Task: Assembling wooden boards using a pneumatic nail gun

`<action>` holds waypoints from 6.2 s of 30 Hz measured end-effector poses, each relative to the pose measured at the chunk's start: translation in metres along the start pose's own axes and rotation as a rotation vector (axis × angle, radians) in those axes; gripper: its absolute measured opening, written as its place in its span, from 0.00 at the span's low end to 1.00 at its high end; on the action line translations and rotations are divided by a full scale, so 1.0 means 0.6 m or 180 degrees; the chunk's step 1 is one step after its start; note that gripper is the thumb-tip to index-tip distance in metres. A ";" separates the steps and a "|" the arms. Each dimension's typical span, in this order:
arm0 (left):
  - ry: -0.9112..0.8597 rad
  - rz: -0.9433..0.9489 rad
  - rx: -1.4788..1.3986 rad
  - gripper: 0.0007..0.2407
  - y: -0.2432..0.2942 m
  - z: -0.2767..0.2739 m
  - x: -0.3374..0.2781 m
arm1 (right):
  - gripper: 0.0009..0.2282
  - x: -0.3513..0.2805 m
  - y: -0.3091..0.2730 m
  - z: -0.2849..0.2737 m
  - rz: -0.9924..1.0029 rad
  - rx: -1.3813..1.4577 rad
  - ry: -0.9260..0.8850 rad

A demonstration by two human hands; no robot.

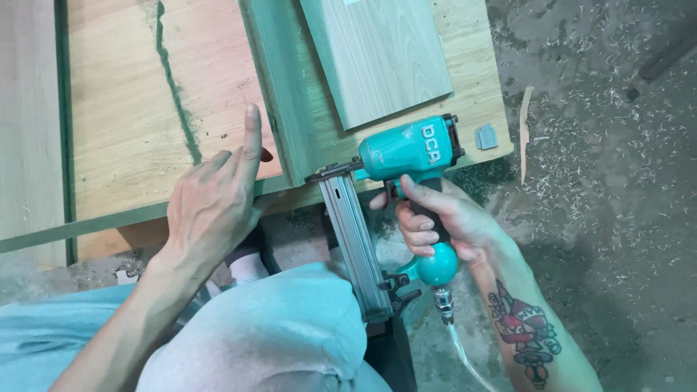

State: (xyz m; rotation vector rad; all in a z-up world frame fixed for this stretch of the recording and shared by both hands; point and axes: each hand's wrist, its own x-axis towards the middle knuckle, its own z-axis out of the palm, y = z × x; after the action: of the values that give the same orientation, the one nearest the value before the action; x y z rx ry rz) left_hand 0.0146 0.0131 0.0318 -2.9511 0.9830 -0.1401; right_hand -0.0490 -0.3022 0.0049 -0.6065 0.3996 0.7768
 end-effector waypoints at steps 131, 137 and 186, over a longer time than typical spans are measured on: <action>0.1572 -0.1630 -0.1597 0.16 -0.381 -0.105 -0.430 | 0.31 0.160 -0.055 0.341 -0.0805 -0.5650 0.2587; 0.0888 -0.3057 -0.0897 0.39 -0.502 0.148 -0.578 | 0.28 0.208 -0.071 0.317 -0.0573 -0.5371 0.2697; 0.0549 -0.1963 -0.2053 0.18 -0.498 0.001 -0.509 | 0.18 0.258 -0.049 0.219 -0.1301 -0.5992 0.2549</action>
State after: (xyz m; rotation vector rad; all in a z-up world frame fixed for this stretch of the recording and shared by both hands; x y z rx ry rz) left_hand -0.0505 0.4354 0.0243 -3.7961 0.0667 -0.1011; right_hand 0.0890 -0.1530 0.0315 -2.7070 0.1228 0.2596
